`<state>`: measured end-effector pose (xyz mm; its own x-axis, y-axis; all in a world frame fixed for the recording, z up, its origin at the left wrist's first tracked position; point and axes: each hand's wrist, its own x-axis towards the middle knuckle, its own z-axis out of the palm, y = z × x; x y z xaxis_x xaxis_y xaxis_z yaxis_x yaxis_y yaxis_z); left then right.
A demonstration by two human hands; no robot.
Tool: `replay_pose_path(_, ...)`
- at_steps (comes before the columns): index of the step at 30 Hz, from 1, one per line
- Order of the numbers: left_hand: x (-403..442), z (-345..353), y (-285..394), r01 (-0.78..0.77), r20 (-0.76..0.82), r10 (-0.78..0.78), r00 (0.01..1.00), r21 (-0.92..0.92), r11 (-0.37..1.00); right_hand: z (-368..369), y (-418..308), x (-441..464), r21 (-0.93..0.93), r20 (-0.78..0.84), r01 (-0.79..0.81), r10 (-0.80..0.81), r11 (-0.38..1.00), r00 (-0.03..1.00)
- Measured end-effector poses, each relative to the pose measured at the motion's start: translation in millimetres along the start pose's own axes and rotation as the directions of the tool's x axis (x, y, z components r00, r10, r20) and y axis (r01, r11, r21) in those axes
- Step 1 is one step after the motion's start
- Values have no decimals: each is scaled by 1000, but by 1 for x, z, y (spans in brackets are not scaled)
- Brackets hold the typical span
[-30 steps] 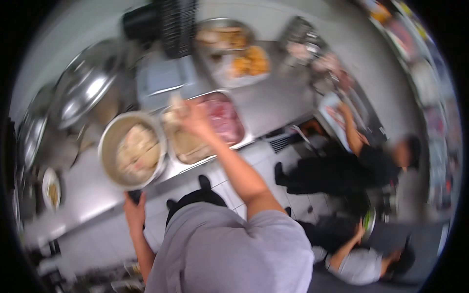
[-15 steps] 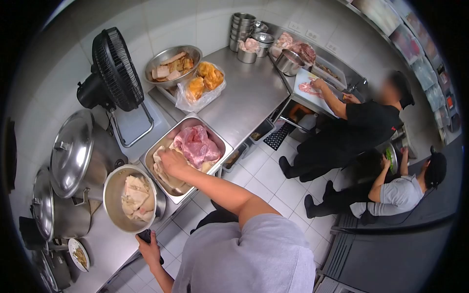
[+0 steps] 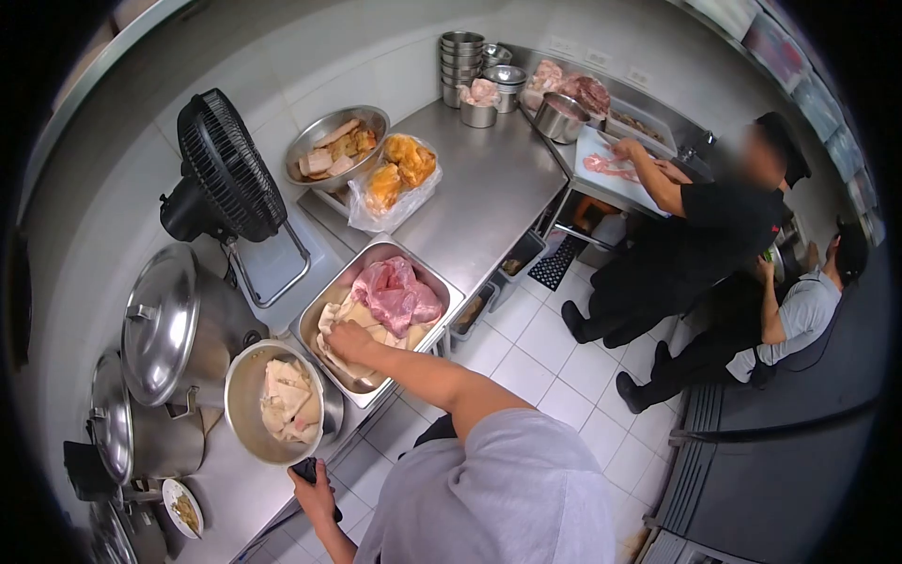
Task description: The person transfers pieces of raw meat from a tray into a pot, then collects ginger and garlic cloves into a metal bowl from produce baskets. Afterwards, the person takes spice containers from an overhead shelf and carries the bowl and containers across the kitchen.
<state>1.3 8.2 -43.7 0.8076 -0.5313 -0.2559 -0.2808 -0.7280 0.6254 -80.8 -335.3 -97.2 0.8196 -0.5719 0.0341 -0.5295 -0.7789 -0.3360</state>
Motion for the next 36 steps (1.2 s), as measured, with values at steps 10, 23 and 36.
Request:
replay_pose_path(10, -11, -11, 29, 6, 11, -5, 1000, -65, 998, -93, -12, -25, 407, -297, 66, 64, 911, 953)
replay_pose_path(23, 0, -4, 15, -166, -62, 166, 984, 18, 986, -148, -107, -40, 504, -374, 437, -267, 745, 888)
replay_pose_path(36, -9, -24, 40, -5, 12, 5, 1000, -63, 998, -57, -17, -56, -208, 169, -54, 90, 977, 982)
